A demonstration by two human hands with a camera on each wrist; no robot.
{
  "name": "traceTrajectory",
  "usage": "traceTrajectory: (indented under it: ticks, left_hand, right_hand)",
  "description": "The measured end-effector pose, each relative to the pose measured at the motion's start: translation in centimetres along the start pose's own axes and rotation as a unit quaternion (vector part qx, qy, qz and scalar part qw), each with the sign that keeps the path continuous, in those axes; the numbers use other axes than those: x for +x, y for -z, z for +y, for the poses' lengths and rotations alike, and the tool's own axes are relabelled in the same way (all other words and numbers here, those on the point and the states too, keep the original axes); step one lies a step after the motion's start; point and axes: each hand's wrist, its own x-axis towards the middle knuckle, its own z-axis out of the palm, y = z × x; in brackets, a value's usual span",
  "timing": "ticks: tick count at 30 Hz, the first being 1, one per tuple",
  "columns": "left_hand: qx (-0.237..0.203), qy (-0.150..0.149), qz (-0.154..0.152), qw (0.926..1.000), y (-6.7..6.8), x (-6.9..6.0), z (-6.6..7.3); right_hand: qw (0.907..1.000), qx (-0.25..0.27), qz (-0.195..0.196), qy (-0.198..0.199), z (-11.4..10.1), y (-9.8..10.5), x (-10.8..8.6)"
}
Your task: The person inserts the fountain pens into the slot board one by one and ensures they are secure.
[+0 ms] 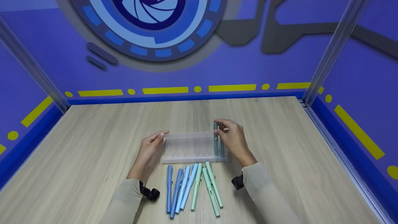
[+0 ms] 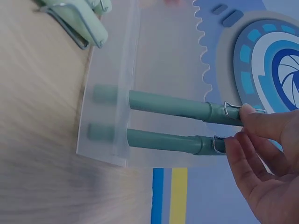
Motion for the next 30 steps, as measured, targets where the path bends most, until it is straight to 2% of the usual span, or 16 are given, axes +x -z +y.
traceTrajectory:
  ticks: [3,4,11,19,23,30]
  left_hand:
    - [0.0,-0.002,0.0,1.0,0.0,0.0,0.0]
    - [-0.003,0.0,0.0,1.0,0.0,0.3,-0.5]
    - [0.002,-0.003,0.0,1.0,0.0,0.2,-0.4]
    - [0.009,-0.006,0.0,0.9999,0.1,0.3,-0.5]
    - [0.018,-0.004,0.0,0.9998,0.1,0.1,-0.4]
    - [0.011,0.002,-0.002,0.9999,0.1,0.1,-0.3]
  right_hand:
    - [0.9994,-0.012,0.01,0.031,0.1,0.0,0.2]
    - [0.9988,-0.02,0.014,0.043,0.1,0.1,0.2]
    - [0.9917,-0.071,0.037,0.1,0.1,0.2,0.7]
    - [0.9826,-0.1,0.025,0.155,0.6,0.2,1.4]
    - [0.9805,-0.111,0.019,0.161,0.8,0.2,1.8]
    - [0.9832,-0.107,0.007,0.148,1.1,0.1,2.0]
